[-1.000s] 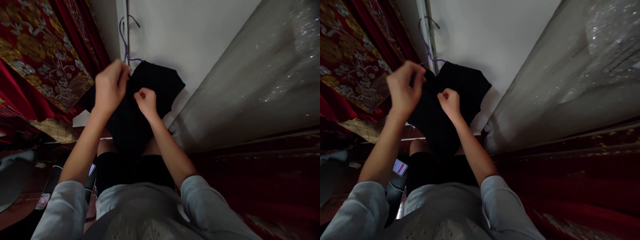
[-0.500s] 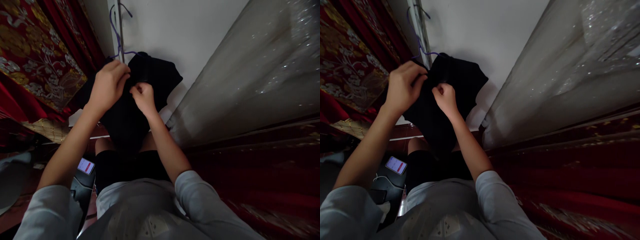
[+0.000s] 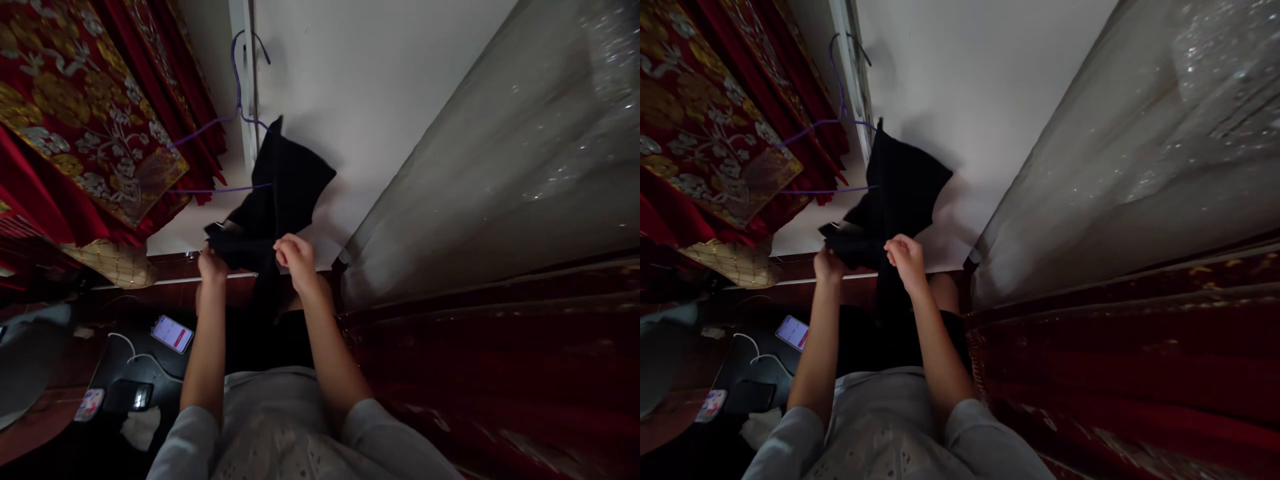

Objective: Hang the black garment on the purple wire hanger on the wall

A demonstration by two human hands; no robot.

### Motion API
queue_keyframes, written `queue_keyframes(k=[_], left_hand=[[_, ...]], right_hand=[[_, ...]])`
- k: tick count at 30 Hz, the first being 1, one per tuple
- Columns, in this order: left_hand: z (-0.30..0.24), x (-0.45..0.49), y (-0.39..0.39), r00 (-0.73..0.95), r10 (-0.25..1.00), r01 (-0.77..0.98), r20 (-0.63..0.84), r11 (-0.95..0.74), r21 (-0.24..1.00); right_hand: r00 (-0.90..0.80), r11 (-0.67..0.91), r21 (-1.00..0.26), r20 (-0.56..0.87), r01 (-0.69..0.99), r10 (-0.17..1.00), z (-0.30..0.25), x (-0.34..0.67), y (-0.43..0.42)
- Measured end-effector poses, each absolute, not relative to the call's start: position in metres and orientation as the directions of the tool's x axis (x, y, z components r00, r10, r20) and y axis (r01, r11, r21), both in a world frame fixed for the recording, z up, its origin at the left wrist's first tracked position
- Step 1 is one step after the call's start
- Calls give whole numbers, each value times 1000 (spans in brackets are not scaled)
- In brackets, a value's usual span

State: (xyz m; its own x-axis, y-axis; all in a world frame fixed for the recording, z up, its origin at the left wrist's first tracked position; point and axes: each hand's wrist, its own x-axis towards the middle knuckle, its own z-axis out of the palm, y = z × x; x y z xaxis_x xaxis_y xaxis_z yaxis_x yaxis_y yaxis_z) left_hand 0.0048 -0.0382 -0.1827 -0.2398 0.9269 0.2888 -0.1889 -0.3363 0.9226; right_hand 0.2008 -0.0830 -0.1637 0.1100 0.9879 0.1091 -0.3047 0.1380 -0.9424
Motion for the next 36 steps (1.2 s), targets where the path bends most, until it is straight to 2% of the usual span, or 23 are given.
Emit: queue_keyframes(k=[2, 4, 7, 10, 12, 15, 17, 19, 21, 22, 24, 25, 26, 28, 30, 31, 33, 36], left_hand=[[-194, 24, -48, -273, 935, -234, 228, -294, 927], [-189, 39, -56, -259, 945, -273, 201, -272, 923], [-158, 58, -67, -100, 958, -236, 267, -284, 929], [-126, 74, -79, 35, 912, -14, 409, -409, 913], [-117, 76, -84, 39, 867, 116, 497, -498, 859], [-127, 61, -84, 37, 851, 120, 524, -524, 843], [-145, 43, -83, 167, 892, 63, 420, -435, 898], [-166, 24, -86, 422, 880, 86, 218, -278, 957], [-183, 9, -93, 647, 762, 220, -20, -161, 962], [-189, 3, -97, 702, 704, 292, -109, -144, 945], [-192, -4, -104, 703, 697, 370, -145, -183, 911], [-191, -5, -104, 660, 747, 356, -80, -217, 909], [-187, -4, -103, 572, 820, 315, 28, -252, 915], [-175, -2, -94, 289, 917, 197, 275, -338, 920], [-162, 1, -79, 82, 908, 112, 410, -418, 902], [-156, 1, -71, 76, 899, 101, 430, -436, 894], [-148, -1, -55, 222, 897, 136, 382, -416, 899], [-151, -10, -40, 428, 879, 362, 211, -381, 851]], right_hand=[[199, 110, -949, 52, -295, 979, -182, 216, -87], [212, 82, -973, 36, -216, 977, -193, 230, -90], [11, 77, -989, 76, -124, 997, -195, 234, -93], [-247, 180, -976, 205, -120, 947, -187, 219, -91], [-322, 259, -963, 268, -70, 908, -179, 211, -87], [-377, 304, -951, 263, 53, 888, -163, 215, -77], [-398, 357, -929, 292, 100, 870, -146, 225, -65], [-375, 471, -874, 399, 121, 837, -126, 234, -49], [-344, 591, -798, 524, 121, 779, -105, 237, -30], [-331, 634, -765, 572, 113, 750, -96, 235, -21], [-328, 668, -739, 612, 86, 719, -82, 228, -8], [-331, 661, -747, 608, 71, 722, -78, 223, -5], [-335, 640, -766, 589, 58, 736, -75, 218, -4], [-325, 572, -820, 533, 31, 781, -72, 209, -8], [-275, 514, -858, 497, -11, 823, -70, 202, -16], [-246, 500, -866, 491, -33, 835, -69, 200, -18], [-199, 497, -866, 496, -50, 845, -67, 199, -16], [-138, 511, -859, 505, 12, 852, -70, 200, 6]])
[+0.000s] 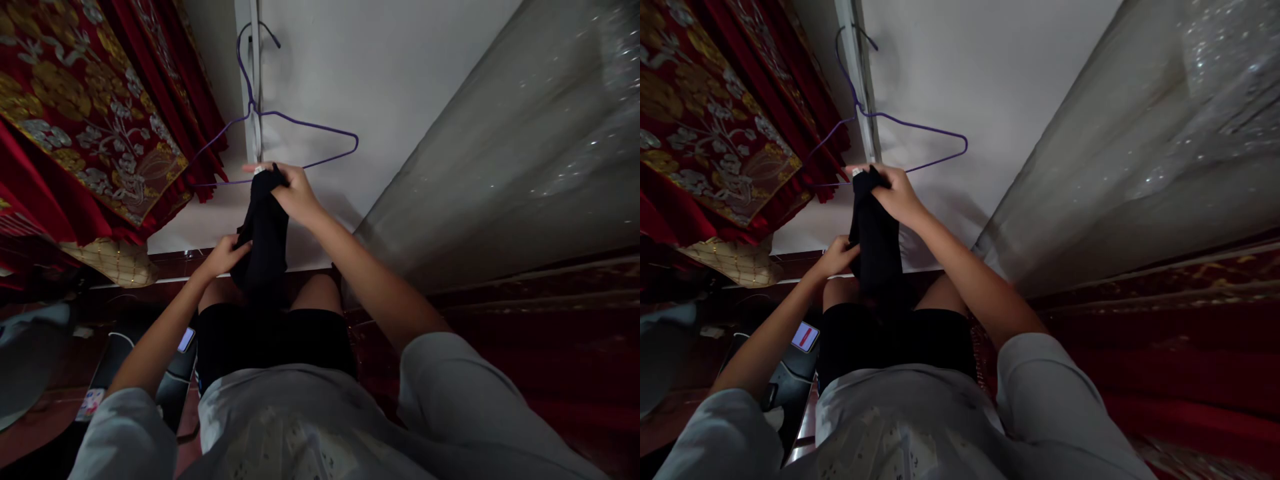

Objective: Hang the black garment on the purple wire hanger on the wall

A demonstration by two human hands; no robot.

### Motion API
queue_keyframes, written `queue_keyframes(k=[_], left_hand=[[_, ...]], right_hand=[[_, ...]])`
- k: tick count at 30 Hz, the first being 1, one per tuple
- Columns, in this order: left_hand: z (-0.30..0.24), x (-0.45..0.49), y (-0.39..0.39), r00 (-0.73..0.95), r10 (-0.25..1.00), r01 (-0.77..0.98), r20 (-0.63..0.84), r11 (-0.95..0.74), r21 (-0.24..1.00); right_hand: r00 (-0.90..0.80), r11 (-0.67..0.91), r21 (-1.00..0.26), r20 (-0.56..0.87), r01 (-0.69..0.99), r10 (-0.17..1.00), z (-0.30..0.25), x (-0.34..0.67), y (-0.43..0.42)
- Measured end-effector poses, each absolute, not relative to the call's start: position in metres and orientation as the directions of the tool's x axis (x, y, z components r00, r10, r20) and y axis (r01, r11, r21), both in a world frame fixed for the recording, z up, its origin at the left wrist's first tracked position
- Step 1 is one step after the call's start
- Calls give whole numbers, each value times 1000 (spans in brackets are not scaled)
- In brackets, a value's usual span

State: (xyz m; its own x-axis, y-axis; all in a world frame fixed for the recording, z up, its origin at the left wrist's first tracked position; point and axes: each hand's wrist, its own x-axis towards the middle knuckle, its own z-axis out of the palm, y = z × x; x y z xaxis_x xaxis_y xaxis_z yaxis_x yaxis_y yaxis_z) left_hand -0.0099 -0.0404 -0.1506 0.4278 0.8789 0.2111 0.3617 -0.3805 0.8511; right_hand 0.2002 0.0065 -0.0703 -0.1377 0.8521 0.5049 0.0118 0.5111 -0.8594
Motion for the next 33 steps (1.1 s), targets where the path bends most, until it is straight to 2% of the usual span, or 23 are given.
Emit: queue_keyframes(k=[2, 4, 7, 10, 13, 17, 22, 25, 27, 29, 31, 33], left_hand=[[-159, -19, -39, 443, 880, 543, 172, -416, 730], [-168, -30, -42, 431, 889, 651, 155, -425, 628], [-180, -50, -47, 400, 911, 683, 100, -369, 631], [-175, -74, -44, 328, 939, 673, 100, -307, 673], [-145, -88, -35, 238, 945, 621, 226, -327, 712], [-88, -67, -25, 248, 860, 452, 446, -510, 732], [-46, -9, -9, 364, 664, 390, 653, -745, 541], [-39, -1, 12, 368, 616, 393, 697, -782, 484], [-34, -10, 24, 366, 648, 405, 668, -757, 513], [-23, -26, 32, 308, 697, 391, 648, -714, 581], [-9, -41, 34, 185, 745, 346, 641, -660, 667], [5, -51, 34, 54, 795, 260, 605, -596, 760]], right_hand=[[-88, 483, -873, 477, 65, 874, -80, 201, 30], [-73, 407, -904, 401, 128, 913, -95, 203, 51], [-17, 339, -911, 345, 233, 938, -114, 211, 70], [69, 389, -872, 427, 297, 902, -118, 234, 72], [68, 444, -834, 490, 329, 869, -112, 262, 65], [49, 457, -822, 501, 340, 864, -101, 272, 43], [-74, 449, -816, 455, 365, 888, -94, 252, 7], [-104, 550, -720, 564, 423, 819, -86, 261, -1], [-22, 612, -626, 690, 483, 723, -76, 283, 2], [111, 587, -599, 745, 546, 658, -65, 311, 8], [224, 483, -698, 664, 529, 714, -53, 338, 14], [210, 387, -821, 503, 420, 838, -39, 358, 14]])
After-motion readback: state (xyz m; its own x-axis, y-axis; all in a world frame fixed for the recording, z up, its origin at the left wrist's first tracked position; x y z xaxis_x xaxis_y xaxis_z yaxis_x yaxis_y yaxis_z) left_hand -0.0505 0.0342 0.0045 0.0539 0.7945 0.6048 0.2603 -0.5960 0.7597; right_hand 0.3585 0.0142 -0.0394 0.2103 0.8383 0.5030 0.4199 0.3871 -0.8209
